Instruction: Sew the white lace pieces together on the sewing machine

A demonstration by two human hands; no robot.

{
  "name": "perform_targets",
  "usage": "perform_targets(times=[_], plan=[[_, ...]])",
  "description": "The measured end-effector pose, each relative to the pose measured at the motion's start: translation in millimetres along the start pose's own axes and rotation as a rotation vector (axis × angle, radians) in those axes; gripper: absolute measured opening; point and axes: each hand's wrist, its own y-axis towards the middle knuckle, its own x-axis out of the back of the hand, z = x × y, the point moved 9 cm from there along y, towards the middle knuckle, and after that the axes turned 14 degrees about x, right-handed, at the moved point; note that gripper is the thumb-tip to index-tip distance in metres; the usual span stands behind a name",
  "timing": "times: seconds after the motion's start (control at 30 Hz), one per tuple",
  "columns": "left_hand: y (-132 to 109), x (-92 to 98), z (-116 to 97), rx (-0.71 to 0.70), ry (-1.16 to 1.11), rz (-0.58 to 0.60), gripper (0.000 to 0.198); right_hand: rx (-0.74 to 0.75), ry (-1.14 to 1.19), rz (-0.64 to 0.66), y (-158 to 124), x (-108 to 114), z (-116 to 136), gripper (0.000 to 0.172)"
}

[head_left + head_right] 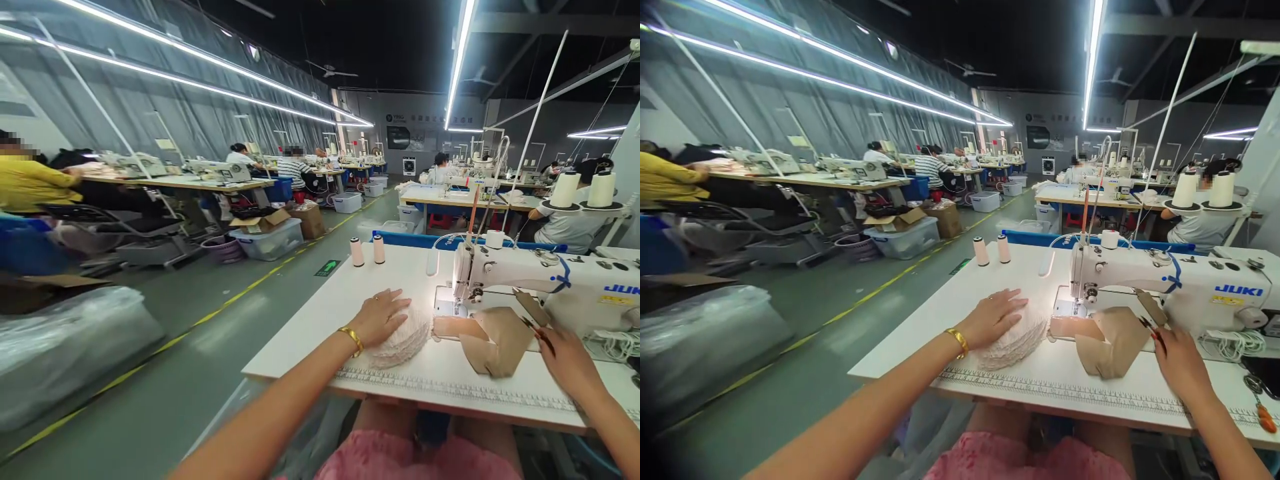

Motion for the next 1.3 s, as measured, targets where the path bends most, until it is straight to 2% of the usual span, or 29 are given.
perform_targets(times=[0.13,0.2,0.23,0.3,0.33,0.37,0.4,0.47,0.5,0.57,0.63,0.67,0.73,0.83,0.93,1.3], plan=[[2,-25.9,0,-0.062,-0.034,0.044,0.051,-0.129,-0.015,0.066,-22,9,-18,0.026],[3,-26.5,3,-0.077,-0.055,0.042,0.052,-0.23,0.021,0.085,-38,17,-29,0.025],[3,-23.3,4,-0.081,-0.064,0.036,0.052,-0.336,0.105,0.075,-49,21,-36,0.025],[4,-11.9,6,-0.079,-0.083,0.004,0.054,-0.576,0.358,-0.003,-72,27,-41,0.029],[5,-5.0,7,-0.075,-0.092,-0.022,0.056,-0.664,0.51,-0.123,-79,33,-37,0.032],[5,0.8,7,-0.074,-0.1,-0.048,0.057,-0.701,0.688,-0.254,-82,39,-26,0.033],[6,4.3,5,-0.077,-0.106,-0.065,0.058,-0.695,0.847,-0.312,-78,40,-9,0.033],[8,2.0,-1,-0.091,-0.108,-0.065,0.057,-0.61,1.011,-0.229,-58,39,40,0.035],[9,-3.3,-5,-0.096,-0.104,-0.052,0.056,-0.534,1.041,-0.108,-43,35,71,0.036],[11,-16.8,-10,-0.1,-0.096,-0.023,0.054,-0.36,0.916,0.063,-12,30,126,0.034],[12,-27.7,-13,-0.097,-0.091,-0.011,0.054,-0.055,0.727,0.208,22,21,181,0.027],[12,-30.9,-13,-0.094,-0.088,-0.01,0.055,0.122,0.608,0.239,36,15,205,0.023],[13,-33.2,-13,-0.088,-0.084,-0.011,0.055,0.488,0.288,0.21,56,5,242,0.022],[13,-30.5,-11,-0.076,-0.082,-0.015,0.055,0.617,0.178,0.203,72,-21,251,0.018],[12,-28.1,-11,-0.074,-0.079,-0.019,0.053,0.677,0.133,0.201,83,-34,252,0.02],[12,-29.2,-9,-0.097,-0.108,-0.062,0.05,0.892,0.081,0.257,102,-36,281,0.02]])
